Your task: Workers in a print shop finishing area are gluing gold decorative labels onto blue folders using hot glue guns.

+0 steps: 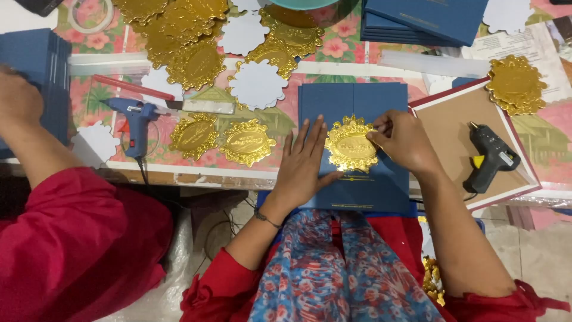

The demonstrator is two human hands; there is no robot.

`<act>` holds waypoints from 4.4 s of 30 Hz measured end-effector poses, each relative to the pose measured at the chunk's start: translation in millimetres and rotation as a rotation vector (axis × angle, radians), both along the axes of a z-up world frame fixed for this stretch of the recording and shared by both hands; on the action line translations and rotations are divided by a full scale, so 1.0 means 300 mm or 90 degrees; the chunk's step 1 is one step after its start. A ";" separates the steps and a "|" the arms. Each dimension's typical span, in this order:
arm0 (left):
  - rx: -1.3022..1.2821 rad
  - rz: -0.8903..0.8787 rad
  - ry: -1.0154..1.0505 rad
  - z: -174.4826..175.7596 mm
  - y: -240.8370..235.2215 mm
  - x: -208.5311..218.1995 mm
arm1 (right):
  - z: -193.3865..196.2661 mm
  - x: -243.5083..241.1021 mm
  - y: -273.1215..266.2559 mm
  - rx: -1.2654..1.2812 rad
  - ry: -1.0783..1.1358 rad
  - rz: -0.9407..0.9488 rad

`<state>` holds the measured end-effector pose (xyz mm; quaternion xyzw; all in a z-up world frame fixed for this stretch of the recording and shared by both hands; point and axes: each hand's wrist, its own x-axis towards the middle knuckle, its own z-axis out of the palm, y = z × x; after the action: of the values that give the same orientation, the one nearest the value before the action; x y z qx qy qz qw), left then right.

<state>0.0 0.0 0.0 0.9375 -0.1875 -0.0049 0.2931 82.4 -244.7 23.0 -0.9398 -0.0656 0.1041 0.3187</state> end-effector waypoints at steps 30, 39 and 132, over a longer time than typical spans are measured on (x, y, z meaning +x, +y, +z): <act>0.063 -0.006 0.054 0.003 0.001 0.006 | -0.164 0.003 0.053 0.451 0.043 -0.061; 0.076 -0.006 0.012 -0.012 0.001 -0.001 | -0.206 -0.010 0.050 0.527 0.021 -0.092; 0.036 0.021 -0.062 -0.074 0.000 -0.010 | -0.157 -0.169 -0.039 -0.401 -0.685 0.389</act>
<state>-2.9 0.0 -22.3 0.9475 -0.1858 0.0400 0.2573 31.6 -256.4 -24.1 -0.8479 -0.4431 -0.2771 -0.0898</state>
